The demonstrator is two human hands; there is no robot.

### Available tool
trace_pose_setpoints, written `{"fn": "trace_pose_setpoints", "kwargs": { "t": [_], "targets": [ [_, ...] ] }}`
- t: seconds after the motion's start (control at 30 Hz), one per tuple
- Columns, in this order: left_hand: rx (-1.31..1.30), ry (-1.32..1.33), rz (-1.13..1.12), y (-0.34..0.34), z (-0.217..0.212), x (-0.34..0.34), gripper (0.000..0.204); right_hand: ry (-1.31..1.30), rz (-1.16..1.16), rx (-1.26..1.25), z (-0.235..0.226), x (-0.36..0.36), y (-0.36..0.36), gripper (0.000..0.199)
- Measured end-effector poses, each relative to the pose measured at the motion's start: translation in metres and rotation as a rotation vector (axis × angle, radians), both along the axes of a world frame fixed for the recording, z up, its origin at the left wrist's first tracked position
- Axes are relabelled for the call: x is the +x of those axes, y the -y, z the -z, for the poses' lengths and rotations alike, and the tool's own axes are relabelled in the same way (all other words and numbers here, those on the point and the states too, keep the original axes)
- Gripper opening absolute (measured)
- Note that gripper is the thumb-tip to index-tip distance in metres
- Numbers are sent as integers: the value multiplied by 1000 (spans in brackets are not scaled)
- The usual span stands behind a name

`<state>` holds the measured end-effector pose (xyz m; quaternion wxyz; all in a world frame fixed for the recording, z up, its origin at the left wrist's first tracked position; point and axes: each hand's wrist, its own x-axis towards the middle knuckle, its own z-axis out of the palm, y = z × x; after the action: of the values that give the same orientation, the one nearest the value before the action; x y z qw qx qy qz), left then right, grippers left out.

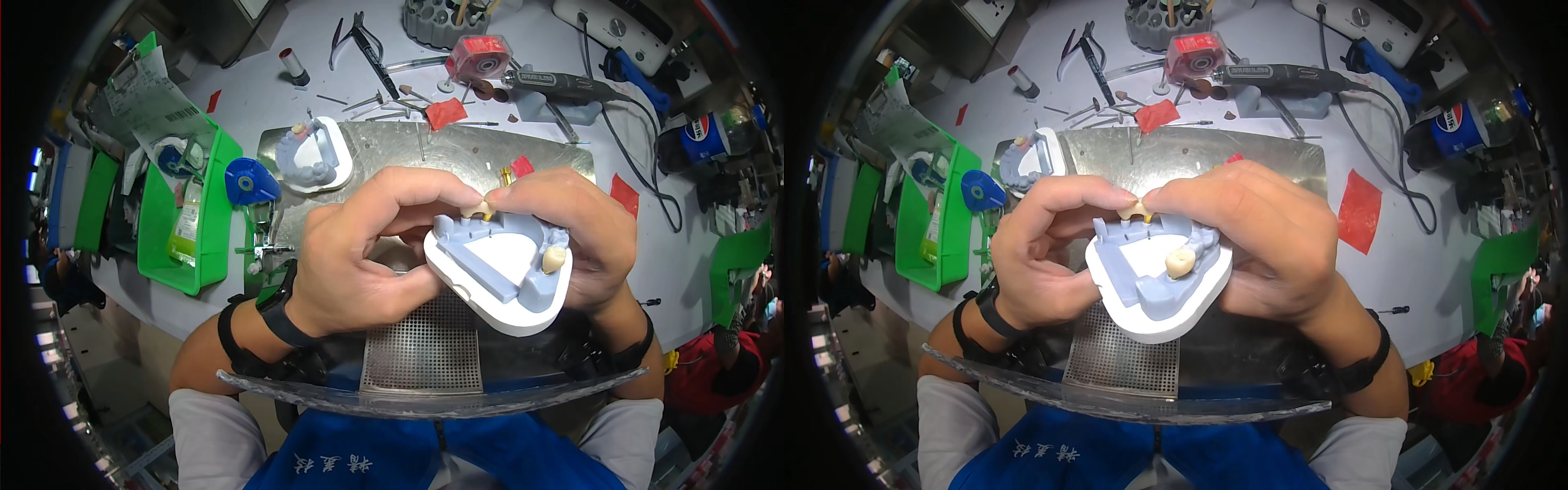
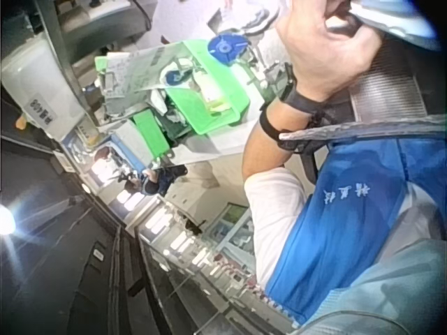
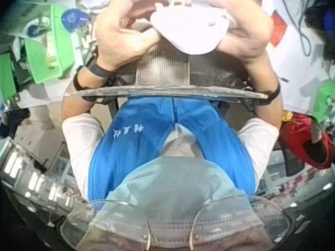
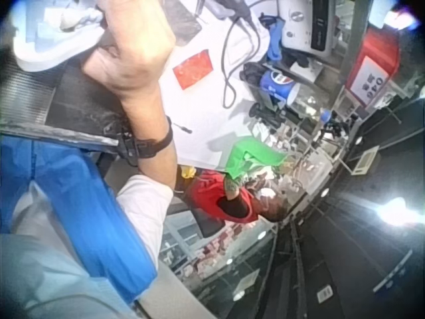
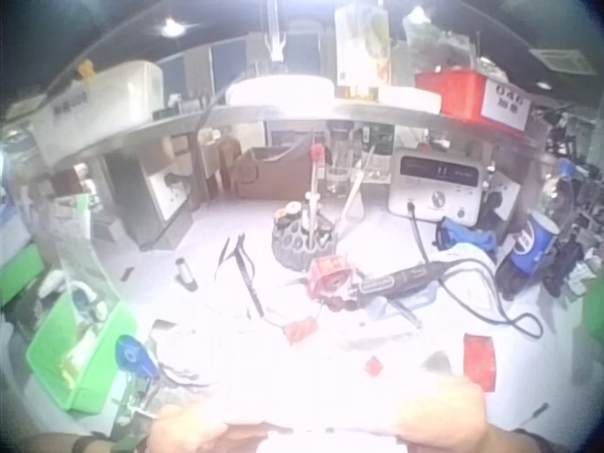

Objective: Grinding and shaping a dental crown using a rotary tool and testing its fit on a dental cast model.

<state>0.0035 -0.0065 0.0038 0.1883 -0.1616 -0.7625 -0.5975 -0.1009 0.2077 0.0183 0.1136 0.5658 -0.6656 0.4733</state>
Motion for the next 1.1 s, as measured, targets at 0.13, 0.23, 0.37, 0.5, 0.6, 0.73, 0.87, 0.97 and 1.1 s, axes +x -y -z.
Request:
{"fn": "trace_pose_setpoints", "kwargs": {
  "t": [0.13,0.23,0.37,0.5,0.6,0.73,0.87,0.97,1.1],
  "targets": [
    [-45,8,-8,3,0,1,47,48,88,-67,2,5,6,42],
    [-5,42,-1,2,0,2,47,-12,57,-19,-1,2,3,44],
    [129,74,-14,-4,1,2,50,-48,45,39,-3,0,-3,49],
    [93,50,15,-1,-1,1,55,-54,33,16,-2,-2,-1,49],
    [25,60,42,4,-1,1,56,-69,31,-13,-2,-2,2,48],
    [36,50,60,4,2,2,54,-74,74,-83,-1,-1,6,38],
    [139,62,81,1,8,4,51,-121,85,-94,0,-2,7,38],
    [170,61,104,1,12,3,51,-139,93,-91,-1,-3,5,37],
    [192,-73,161,1,14,1,52,-92,75,-6,-4,0,-1,48]
  ]
}}
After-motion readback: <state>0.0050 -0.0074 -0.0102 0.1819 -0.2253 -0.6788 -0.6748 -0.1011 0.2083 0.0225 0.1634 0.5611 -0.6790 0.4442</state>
